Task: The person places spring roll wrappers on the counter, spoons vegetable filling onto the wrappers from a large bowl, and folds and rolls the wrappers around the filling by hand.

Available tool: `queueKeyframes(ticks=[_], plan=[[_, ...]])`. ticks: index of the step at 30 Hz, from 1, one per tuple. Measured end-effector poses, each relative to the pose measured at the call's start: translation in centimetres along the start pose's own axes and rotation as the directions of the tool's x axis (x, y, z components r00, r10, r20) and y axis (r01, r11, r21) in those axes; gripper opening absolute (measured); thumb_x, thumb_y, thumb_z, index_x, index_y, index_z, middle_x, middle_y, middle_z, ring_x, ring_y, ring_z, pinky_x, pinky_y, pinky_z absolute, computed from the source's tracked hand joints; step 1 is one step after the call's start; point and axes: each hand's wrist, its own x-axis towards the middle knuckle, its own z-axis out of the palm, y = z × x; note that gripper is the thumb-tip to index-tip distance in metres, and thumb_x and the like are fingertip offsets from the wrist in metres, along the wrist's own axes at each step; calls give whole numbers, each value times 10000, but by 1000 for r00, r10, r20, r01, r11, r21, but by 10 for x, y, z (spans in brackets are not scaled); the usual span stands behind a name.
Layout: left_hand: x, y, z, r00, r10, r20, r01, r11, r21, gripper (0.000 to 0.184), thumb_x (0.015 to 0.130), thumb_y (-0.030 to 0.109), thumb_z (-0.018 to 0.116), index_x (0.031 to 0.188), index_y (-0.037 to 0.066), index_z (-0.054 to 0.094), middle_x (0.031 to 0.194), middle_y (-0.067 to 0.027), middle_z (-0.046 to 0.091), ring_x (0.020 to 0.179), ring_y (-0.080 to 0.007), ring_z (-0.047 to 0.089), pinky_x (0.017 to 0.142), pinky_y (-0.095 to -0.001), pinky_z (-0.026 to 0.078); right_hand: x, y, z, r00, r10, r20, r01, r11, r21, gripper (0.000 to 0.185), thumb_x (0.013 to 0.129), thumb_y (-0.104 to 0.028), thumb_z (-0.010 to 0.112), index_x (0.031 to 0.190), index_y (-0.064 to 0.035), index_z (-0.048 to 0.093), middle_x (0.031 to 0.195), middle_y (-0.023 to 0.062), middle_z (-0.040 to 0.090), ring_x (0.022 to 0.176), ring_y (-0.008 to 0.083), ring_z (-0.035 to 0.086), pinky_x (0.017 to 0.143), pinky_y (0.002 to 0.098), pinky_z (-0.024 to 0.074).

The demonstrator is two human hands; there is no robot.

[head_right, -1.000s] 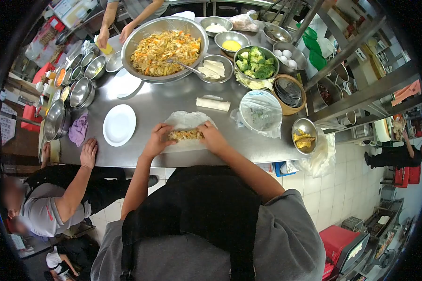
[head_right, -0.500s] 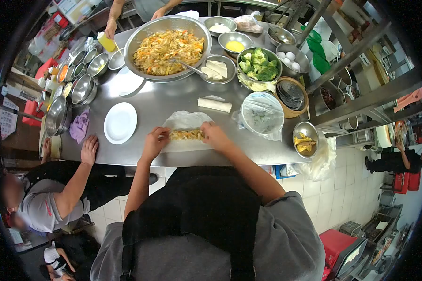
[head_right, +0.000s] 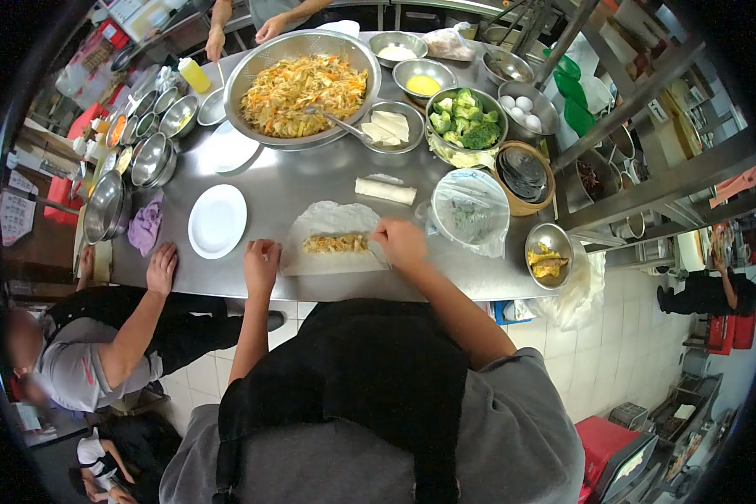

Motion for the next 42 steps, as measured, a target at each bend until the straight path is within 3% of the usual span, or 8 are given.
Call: queueKeyframes(ticks=[8,11,17,23,24,26,29,42], plan=[[-20,-7,26,998,35,-45,-26,981,194,279,764,202,829,894,11,674,979,-152,587,958,-367,572,860,-439,477,-8,-1,-5,1000,25,-14,-26,993,-113,116,851,-191,722,880,-99,658,904,110,666,825,353,673,730,474,538],[-27,-1,33,996,-34,-80,56,956,287,307,779,202,816,956,15,650,937,-147,601,921,-365,593,840,-467,479,-10,0,0,999,31,-16,-32,989,-143,120,853,-168,714,920,-90,651,951,129,636,891,360,662,763,481,538],[-19,22,24,949,-290,126,298,954,-46,452,834,193,764,1199,54,536,945,-156,676,898,-360,673,783,-460,517,-11,10,11,996,-60,-69,55,996,-65,169,866,-162,698,996,-71,642,1031,149,601,986,378,621,827,476,523],[-24,42,15,961,-272,56,277,947,-162,503,829,136,746,1289,68,557,1040,-187,684,982,-359,668,875,-419,523,5,-23,21,930,-366,15,367,930,-40,316,850,-204,723,1130,-75,654,1129,112,600,1093,334,563,921,455,483],[-23,46,12,999,-53,-4,53,999,-3,517,824,131,745,1304,77,561,1083,-166,679,1026,-352,654,906,-422,506,9,-25,28,916,-400,28,400,916,-33,338,838,-206,731,1143,-82,655,1145,107,590,1112,331,551,922,461,480],[-19,54,8,920,391,-18,-363,869,337,548,814,120,742,1333,95,569,1169,-126,670,1114,-337,627,966,-428,470,14,-25,39,900,-435,39,436,900,-29,367,823,-211,739,1160,-91,654,1164,98,576,1128,327,539,919,470,478],[-5,59,14,846,469,255,-469,881,-65,525,779,129,773,1281,103,625,1217,-91,651,1161,-325,588,1033,-440,422,16,-18,54,903,-426,50,428,903,-34,374,817,-213,741,1163,-98,653,1162,93,570,1119,326,539,911,477,477],[6,48,38,795,496,348,-466,868,-173,386,747,92,806,1120,64,709,1101,-103,654,1038,-329,604,924,-426,490,10,-17,58,909,-416,30,414,909,38,274,816,-177,734,1070,-96,669,1064,103,585,1055,330,556,906,461,474]])
